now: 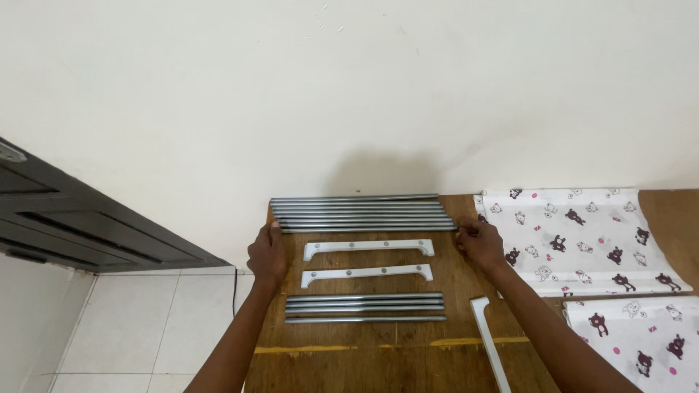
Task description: The person assembles a small fabric-covered shelf by inserting metal rods into the frame and attaching fabric panels. They repeatedly insert and remove rods to adjust the structure, then place fabric panels onto the frame and secure them.
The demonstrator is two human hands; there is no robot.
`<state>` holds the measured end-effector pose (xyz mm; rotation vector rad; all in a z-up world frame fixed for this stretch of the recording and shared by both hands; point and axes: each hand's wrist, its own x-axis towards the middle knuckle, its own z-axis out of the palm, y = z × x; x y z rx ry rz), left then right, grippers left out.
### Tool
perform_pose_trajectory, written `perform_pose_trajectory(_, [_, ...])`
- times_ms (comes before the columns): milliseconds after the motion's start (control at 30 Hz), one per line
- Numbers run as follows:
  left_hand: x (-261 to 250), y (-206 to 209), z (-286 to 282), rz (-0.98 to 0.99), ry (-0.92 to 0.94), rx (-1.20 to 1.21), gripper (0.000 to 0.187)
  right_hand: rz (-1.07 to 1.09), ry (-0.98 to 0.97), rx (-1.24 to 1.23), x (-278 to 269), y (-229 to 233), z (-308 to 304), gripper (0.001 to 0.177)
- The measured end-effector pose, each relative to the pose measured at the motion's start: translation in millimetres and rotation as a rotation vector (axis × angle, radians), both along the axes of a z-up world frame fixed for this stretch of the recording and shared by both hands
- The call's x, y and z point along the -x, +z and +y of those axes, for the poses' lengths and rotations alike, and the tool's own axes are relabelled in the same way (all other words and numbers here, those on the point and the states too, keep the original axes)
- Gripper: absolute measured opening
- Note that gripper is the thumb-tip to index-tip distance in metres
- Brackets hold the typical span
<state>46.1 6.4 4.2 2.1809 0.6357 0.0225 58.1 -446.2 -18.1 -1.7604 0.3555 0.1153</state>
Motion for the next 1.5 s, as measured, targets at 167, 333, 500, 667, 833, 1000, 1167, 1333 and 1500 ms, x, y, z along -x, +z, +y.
perform_pose_trajectory(167, [-24,-21,1,-0.140,0.009,0.073,0.045,0.006,-0.029,0.127,-14,12,12,0.029])
perform_pose_trajectory(333, [-41,-14,1,-0.080,0.059,0.058,0.044,0.009,0.042,0.259,-31,7,14,0.031])
perform_pose_trajectory(500, [-40,0,5,0.034,0.004,0.021,0.044,0.046,0.056,0.220,-40,-6,13,0.043])
perform_pose_trajectory(667, [-41,-8,10,-0.034,0.018,0.021,0.050,0.030,0.093,0.086,-40,-15,9,0.045])
perform_pose_trajectory(833, [-43,-25,15,-0.041,-0.007,0.059,0.055,0.069,0.079,-0.013,-41,-14,9,0.046])
perform_pose_trajectory(1000, [-23,-23,19,-0.164,-0.009,0.043,0.059,0.063,-0.023,-0.052,-11,-1,4,0.039])
perform_pose_trajectory(1167, [35,6,6,-0.345,-0.030,-0.111,0.052,-0.181,-0.009,0.513,76,17,-13,0.021])
perform_pose_trajectory(1333, [120,31,-44,-0.563,-0.118,-0.175,0.041,0.067,0.139,0.686,174,28,-29,0.034])
perform_pose_trajectory(1500, [201,44,-125,-0.572,-0.162,-0.017,0.035,0.414,0.262,0.857,231,26,-31,0.048])
